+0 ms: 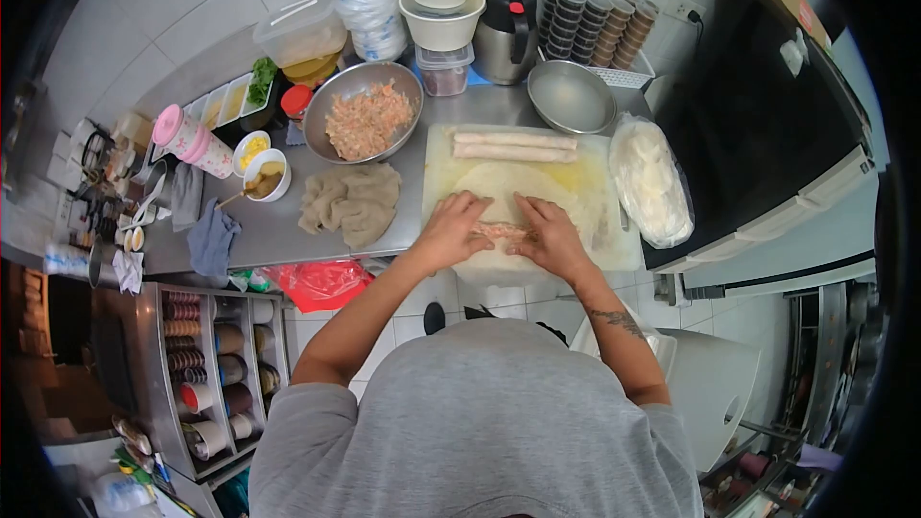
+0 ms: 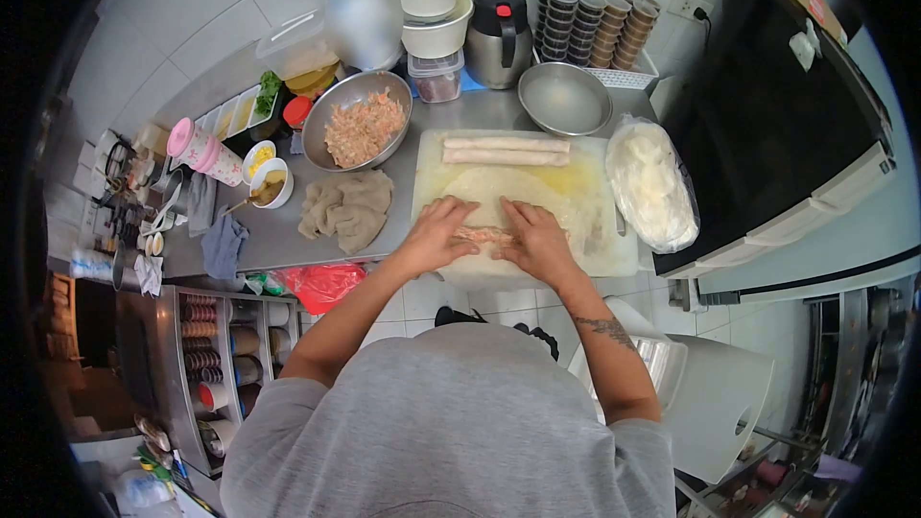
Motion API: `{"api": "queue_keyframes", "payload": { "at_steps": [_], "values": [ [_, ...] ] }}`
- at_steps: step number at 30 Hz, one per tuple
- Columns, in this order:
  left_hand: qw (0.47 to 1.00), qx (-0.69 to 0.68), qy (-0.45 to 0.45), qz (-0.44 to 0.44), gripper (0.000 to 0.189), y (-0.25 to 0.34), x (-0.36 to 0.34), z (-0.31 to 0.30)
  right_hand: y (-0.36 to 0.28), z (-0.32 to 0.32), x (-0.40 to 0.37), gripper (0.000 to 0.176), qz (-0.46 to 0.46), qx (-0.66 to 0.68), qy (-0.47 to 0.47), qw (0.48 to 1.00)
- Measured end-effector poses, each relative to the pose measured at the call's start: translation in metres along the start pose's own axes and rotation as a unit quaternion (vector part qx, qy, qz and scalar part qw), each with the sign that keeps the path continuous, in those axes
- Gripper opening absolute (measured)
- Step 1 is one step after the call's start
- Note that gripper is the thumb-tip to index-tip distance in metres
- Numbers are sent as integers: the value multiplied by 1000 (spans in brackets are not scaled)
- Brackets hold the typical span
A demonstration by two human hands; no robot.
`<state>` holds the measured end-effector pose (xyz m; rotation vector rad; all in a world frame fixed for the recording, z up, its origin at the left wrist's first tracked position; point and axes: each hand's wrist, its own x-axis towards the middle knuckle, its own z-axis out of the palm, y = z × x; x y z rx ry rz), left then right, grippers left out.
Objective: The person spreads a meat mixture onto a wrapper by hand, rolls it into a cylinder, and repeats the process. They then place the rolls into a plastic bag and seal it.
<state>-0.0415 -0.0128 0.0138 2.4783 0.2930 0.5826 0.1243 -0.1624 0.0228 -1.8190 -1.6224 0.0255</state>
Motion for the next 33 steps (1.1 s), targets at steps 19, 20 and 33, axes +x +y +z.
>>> {"api": "queue_keyframes", "payload": {
  "at_steps": [19,20,33],
  "values": [
    [1000,12,-9,-16,28,-33,-28,-10,-2,54,7,53,-52,-2,-59,997],
    [1000,23,0,-10,27,-32,-27,-6,-2,53,7,55,-44,-12,-75,996],
    [990,-81,81,-80,12,-8,-20,-1,18,-33,-4,39,85,78,17,993]
  ]
}}
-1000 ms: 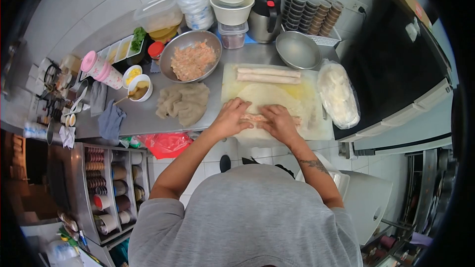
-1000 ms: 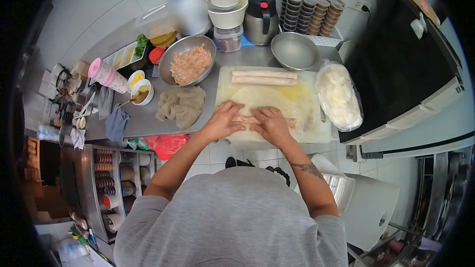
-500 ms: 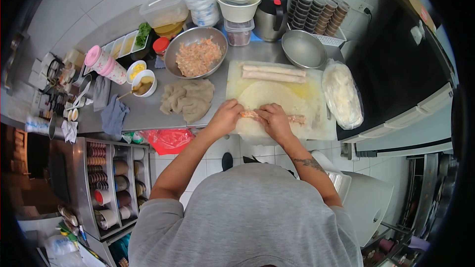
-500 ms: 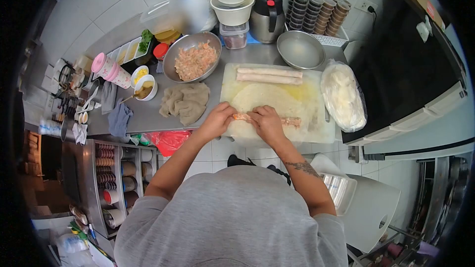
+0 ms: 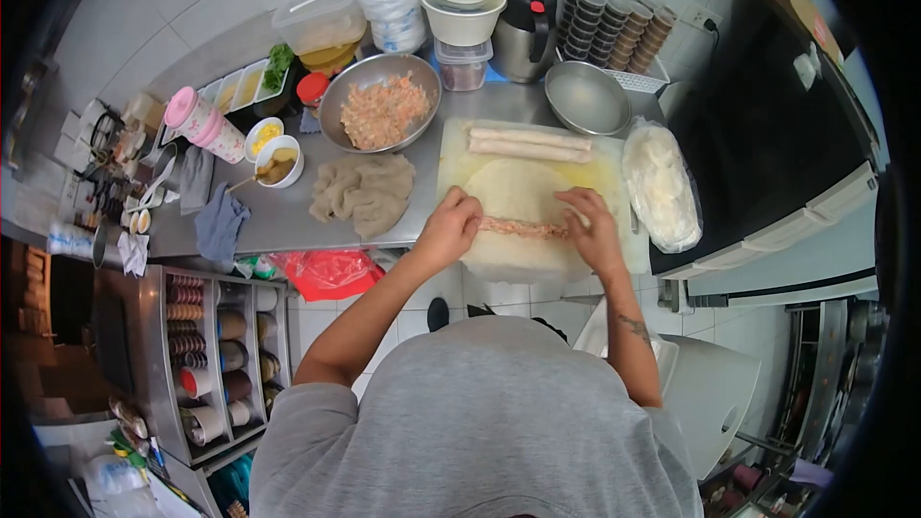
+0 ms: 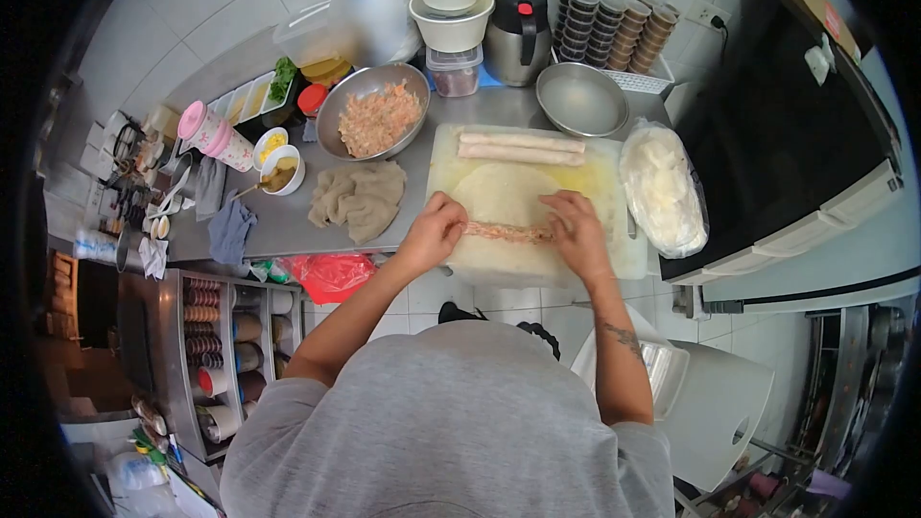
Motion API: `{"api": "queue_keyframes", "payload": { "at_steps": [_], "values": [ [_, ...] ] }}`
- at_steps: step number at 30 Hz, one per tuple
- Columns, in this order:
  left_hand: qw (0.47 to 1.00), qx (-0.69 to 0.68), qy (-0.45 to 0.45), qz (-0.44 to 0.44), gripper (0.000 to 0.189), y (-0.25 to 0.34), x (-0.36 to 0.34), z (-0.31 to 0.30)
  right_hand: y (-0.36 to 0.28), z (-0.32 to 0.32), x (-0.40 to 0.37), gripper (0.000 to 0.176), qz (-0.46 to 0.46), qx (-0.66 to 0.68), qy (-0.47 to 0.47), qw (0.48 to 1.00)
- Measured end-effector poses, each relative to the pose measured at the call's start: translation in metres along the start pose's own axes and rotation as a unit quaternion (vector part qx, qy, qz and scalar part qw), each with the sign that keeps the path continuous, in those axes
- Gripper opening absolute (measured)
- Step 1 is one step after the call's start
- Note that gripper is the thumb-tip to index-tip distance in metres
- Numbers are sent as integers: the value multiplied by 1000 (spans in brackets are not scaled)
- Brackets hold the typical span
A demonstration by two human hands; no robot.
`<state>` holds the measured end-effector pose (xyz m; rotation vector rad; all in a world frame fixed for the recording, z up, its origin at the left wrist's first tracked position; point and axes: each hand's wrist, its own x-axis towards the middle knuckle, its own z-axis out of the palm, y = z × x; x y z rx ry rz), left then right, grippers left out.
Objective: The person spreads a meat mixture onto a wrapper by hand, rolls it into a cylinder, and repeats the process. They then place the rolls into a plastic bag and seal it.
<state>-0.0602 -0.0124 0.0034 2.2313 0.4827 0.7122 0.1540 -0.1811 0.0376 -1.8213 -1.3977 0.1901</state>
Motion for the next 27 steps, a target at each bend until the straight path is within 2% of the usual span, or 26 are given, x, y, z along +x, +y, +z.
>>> {"api": "queue_keyframes", "payload": {
  "at_steps": [3,6,9,12,15,18,21,24,27],
  "values": [
    [1000,-26,3,-18,11,6,2,-8,18,-28,-16,38,97,17,-16,995],
    [998,-57,-31,6,11,3,5,1,15,-35,-28,38,170,38,-35,984],
    [997,41,-21,57,12,-7,4,8,16,-23,-36,41,72,8,-25,997],
    [1000,-1,-18,10,15,-7,2,-3,26,-20,-38,42,52,-59,-45,996],
    [1000,-19,-14,-8,21,4,3,-13,34,-16,-40,40,54,-46,-40,997],
    [993,63,-91,50,31,-11,2,-9,40,-14,-40,39,52,-40,-46,997],
    [983,82,-150,72,39,-20,7,-9,37,-17,-35,43,16,-67,-57,996],
    [984,34,-177,-11,43,-7,6,-18,27,-19,-33,45,16,-45,-42,998],
    [989,67,-132,-1,45,2,4,-20,25,-22,-34,44,62,35,-20,997]
  ]
}}
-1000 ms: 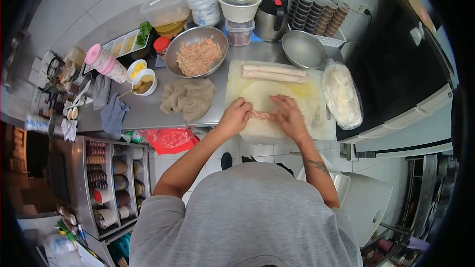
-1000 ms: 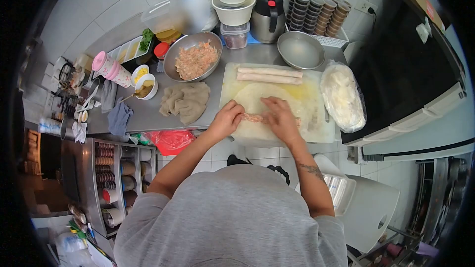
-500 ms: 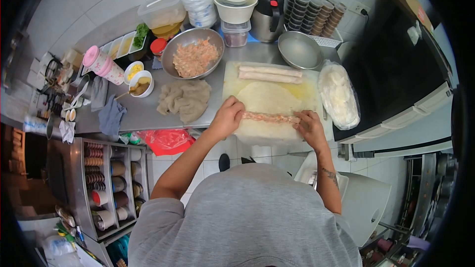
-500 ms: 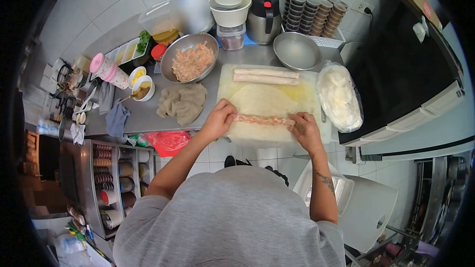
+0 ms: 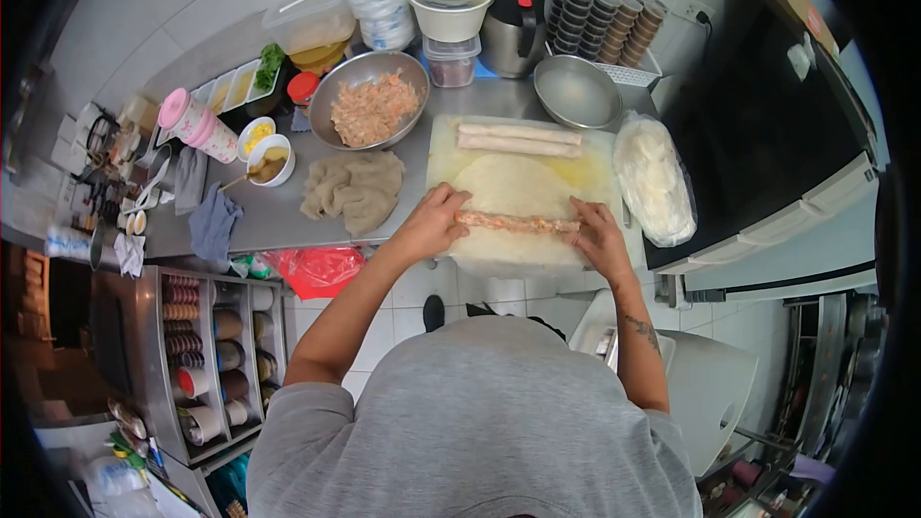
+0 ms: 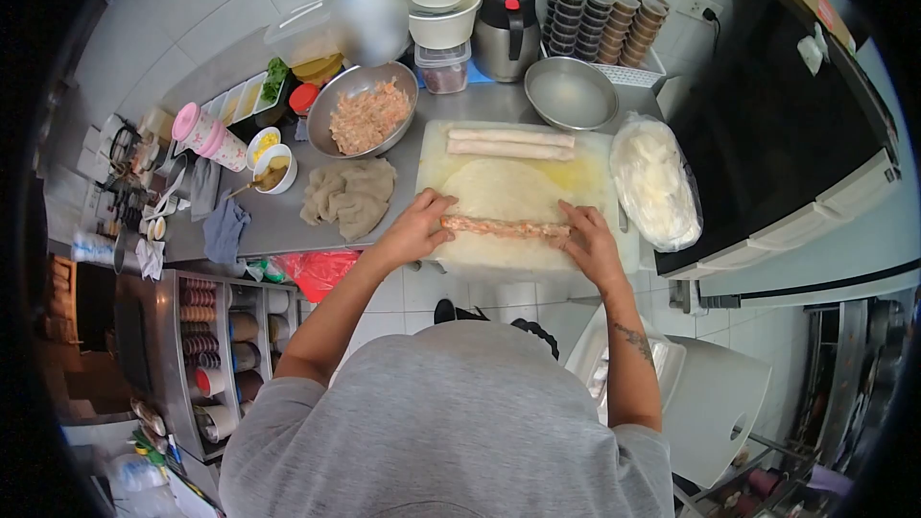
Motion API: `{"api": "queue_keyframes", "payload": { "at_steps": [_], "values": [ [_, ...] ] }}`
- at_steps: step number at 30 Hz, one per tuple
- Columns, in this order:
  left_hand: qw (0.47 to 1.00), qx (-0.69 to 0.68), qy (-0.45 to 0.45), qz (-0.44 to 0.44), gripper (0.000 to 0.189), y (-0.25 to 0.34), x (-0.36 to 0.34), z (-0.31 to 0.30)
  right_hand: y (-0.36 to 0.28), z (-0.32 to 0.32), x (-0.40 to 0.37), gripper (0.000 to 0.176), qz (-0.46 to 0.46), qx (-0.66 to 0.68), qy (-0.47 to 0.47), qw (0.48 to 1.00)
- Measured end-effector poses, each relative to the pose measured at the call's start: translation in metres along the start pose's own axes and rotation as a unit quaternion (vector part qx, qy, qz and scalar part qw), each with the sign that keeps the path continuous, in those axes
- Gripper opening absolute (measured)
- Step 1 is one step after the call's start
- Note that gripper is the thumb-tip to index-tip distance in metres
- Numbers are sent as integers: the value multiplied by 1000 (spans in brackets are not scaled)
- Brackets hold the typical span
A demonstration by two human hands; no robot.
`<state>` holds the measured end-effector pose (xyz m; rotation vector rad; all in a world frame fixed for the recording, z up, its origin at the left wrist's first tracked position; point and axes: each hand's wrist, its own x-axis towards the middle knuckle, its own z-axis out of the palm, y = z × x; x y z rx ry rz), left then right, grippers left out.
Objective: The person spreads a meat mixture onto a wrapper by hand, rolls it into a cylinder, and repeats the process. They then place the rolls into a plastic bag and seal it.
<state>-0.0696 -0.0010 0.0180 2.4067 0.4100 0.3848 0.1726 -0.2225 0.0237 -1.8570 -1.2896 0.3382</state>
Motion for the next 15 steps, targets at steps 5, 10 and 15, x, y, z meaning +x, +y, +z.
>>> {"api": "queue_keyframes", "payload": {
  "at_steps": [5,10,15],
  "values": [
    [993,91,-12,79,50,21,-31,5,22,-19,-28,41,121,3,42,992],
    [967,226,-13,115,50,16,-56,41,-7,-6,-63,57,-27,-166,28,985],
    [976,173,27,130,32,22,-50,41,-2,23,-69,64,-100,-252,16,962]
  ]
}}
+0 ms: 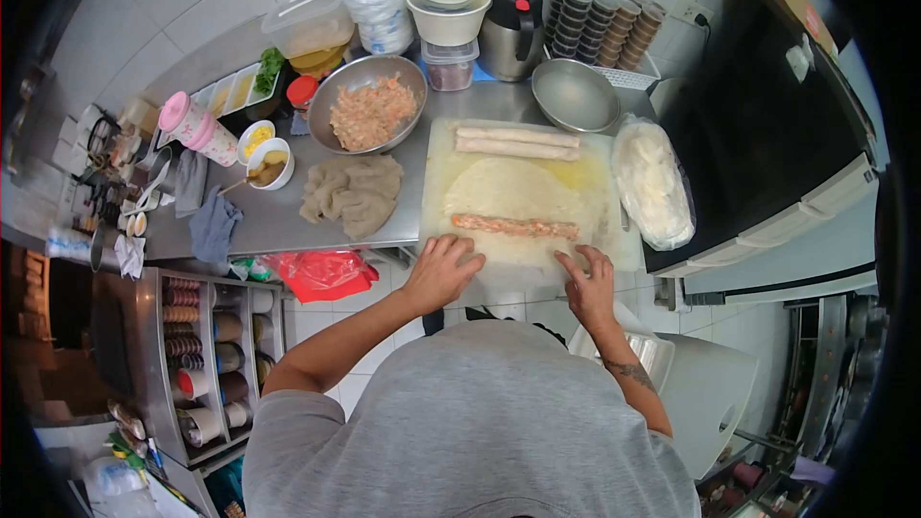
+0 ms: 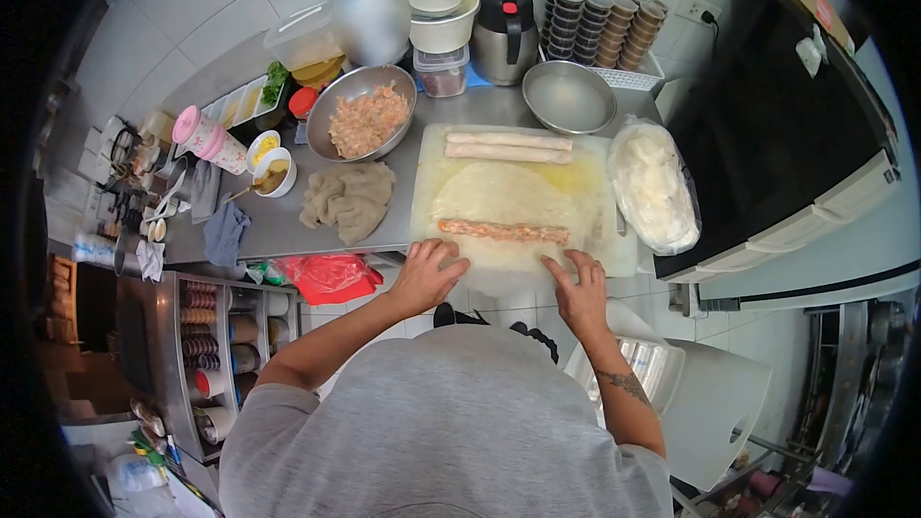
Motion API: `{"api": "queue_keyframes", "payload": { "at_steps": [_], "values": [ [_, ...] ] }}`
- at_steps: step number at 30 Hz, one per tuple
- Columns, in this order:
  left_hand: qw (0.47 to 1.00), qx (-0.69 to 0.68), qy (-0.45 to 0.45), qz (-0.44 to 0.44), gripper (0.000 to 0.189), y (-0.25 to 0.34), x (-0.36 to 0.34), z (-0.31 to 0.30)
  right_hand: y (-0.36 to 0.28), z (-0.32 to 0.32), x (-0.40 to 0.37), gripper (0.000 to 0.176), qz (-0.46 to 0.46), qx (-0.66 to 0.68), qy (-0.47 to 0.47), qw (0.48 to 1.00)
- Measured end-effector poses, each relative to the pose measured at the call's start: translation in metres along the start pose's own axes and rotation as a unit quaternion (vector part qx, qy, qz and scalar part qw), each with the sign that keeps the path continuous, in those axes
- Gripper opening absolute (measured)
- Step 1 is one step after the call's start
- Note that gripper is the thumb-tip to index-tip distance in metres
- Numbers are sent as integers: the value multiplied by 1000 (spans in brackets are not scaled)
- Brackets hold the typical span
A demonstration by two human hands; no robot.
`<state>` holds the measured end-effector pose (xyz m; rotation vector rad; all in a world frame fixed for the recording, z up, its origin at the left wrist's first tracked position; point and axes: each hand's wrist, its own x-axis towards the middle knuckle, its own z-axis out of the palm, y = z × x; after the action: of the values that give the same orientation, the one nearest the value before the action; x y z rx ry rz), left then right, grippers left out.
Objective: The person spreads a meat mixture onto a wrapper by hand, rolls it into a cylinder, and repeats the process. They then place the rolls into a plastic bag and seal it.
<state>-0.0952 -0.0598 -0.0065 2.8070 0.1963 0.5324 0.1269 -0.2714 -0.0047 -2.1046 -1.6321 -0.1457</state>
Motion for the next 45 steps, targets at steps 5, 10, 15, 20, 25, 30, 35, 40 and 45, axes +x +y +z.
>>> {"api": "queue_keyframes", "payload": {
  "at_steps": [5,10,15,20,25,30,35,40,45],
  "values": [
    [992,-93,75,-28,15,-2,13,-9,2,-3,17,49,-8,78,18,997],
    [981,-110,148,-68,12,-14,48,-16,10,-2,51,31,18,132,84,988],
    [981,-84,124,-125,7,-38,71,1,28,16,76,15,225,344,32,911],
    [981,-73,96,-155,7,-51,75,19,26,2,95,18,304,285,-72,906],
    [982,-57,88,-159,8,-50,77,18,5,11,80,32,20,80,100,992],
    [984,-23,112,-140,20,-44,77,15,-30,28,69,46,-70,-3,-19,997],
    [996,0,79,-37,33,-13,55,4,-27,30,71,49,-56,0,-55,997],
    [998,-2,48,-34,39,-7,56,5,-47,39,86,50,-65,47,-8,997],
    [999,-3,4,-51,37,-11,60,13,-48,57,88,47,-71,57,19,996]
  ]
}}
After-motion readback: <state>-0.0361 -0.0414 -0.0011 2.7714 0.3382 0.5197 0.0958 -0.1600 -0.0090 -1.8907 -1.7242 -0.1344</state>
